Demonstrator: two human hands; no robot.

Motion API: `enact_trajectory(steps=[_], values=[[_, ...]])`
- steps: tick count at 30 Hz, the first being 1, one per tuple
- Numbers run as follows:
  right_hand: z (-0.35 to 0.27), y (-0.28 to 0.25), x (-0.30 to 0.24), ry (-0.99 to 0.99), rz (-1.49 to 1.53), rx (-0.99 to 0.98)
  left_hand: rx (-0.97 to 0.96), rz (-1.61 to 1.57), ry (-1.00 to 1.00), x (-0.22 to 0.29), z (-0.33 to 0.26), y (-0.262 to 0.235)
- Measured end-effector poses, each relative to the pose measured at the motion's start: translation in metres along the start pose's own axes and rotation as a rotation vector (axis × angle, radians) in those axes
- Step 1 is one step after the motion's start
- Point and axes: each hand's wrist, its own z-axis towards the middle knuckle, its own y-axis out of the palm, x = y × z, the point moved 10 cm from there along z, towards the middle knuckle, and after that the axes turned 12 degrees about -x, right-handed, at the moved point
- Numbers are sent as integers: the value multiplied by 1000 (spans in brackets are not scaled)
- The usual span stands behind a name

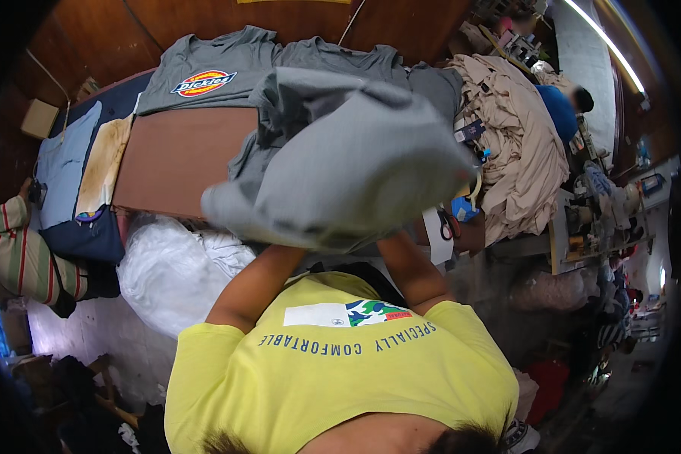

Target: The person picks up a grey t-shirt from a stack, smooths it out on the table, and folds the bottom edge upward. They use shears to trim loose threads, then fold the sleeves and sides inward to complete the fold.

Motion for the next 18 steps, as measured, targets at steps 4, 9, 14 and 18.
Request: enact_trajectory(steps=[4,9,14,18], values=[[-8,-35,10,228,129,-89,-366,-119,-529,-110,-37,5],[-45,-25,11,295,174,-173,-502,-466,-718,-126,-73,19],[-53,-4,-14,248,219,-246,-730,-782,-626,-63,-39,30],[-39,27,-19,387,99,-613,-1381,-744,-457,-6,-29,19]])
